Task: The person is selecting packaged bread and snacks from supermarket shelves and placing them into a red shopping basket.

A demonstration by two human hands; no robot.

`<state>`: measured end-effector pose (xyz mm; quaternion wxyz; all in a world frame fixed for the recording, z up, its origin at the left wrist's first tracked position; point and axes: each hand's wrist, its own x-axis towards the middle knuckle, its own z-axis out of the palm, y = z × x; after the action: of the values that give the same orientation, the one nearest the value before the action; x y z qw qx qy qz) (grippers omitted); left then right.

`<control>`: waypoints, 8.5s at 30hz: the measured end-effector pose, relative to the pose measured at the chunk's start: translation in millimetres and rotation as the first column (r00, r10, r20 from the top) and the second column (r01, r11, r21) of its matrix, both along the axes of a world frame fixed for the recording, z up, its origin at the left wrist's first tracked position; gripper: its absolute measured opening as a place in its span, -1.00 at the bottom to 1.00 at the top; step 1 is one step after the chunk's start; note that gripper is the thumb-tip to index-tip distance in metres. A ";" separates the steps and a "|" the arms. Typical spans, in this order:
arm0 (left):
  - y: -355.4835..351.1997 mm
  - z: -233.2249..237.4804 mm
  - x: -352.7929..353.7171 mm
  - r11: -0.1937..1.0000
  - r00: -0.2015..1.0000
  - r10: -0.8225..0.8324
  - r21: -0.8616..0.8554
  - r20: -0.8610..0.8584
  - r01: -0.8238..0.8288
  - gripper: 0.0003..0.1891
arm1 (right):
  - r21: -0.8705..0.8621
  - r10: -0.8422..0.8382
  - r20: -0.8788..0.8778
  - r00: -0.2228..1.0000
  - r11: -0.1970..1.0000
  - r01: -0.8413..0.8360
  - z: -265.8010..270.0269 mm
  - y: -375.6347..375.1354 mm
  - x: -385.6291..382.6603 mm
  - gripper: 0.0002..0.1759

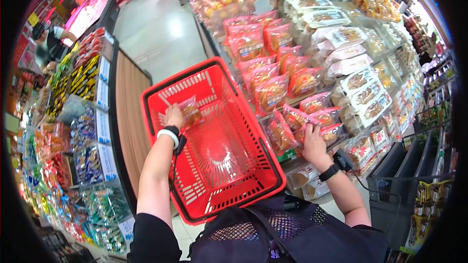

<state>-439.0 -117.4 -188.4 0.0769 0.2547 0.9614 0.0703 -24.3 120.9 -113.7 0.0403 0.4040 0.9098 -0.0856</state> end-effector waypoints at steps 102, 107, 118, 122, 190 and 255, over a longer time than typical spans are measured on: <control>148.2 108.3 239.4 0.551 0.583 -0.812 0.283 -0.037 0.785 -0.89 | -0.324 -0.241 -0.775 0.584 0.945 -0.040 71.2 -24.6 32.2 -0.87; 145.6 99.5 236.7 0.539 0.568 -0.822 0.358 0.028 0.763 -0.74 | -0.202 -0.152 -0.698 0.700 0.979 0.011 57.1 -49.2 36.5 -0.83; 153.3 91.0 214.1 0.442 0.432 -0.883 0.640 0.186 0.629 -0.61 | -0.025 -0.197 -0.771 0.606 0.959 0.281 17.7 -69.6 6.4 -0.80; 146.4 87.0 216.0 0.443 0.394 -0.891 0.631 0.227 0.637 -0.59 | -0.007 -0.149 -0.595 0.790 0.984 0.180 6.1 -63.0 16.3 -0.65; 189.5 126.0 198.5 0.181 0.187 -0.980 -0.081 0.071 0.980 -0.84 | -0.206 0.046 -0.149 0.988 0.975 -0.077 15.4 -24.4 18.3 -0.82; 128.9 103.0 261.2 0.395 0.550 -0.833 0.637 -0.054 0.662 -0.83 | -0.655 -0.322 -0.567 0.758 0.734 -0.179 89.4 134.9 -14.5 -0.77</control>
<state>-177.9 11.5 -85.4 0.1489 0.6602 0.6440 0.3567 -38.8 255.8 -24.3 -0.1365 0.3429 0.7529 -0.5448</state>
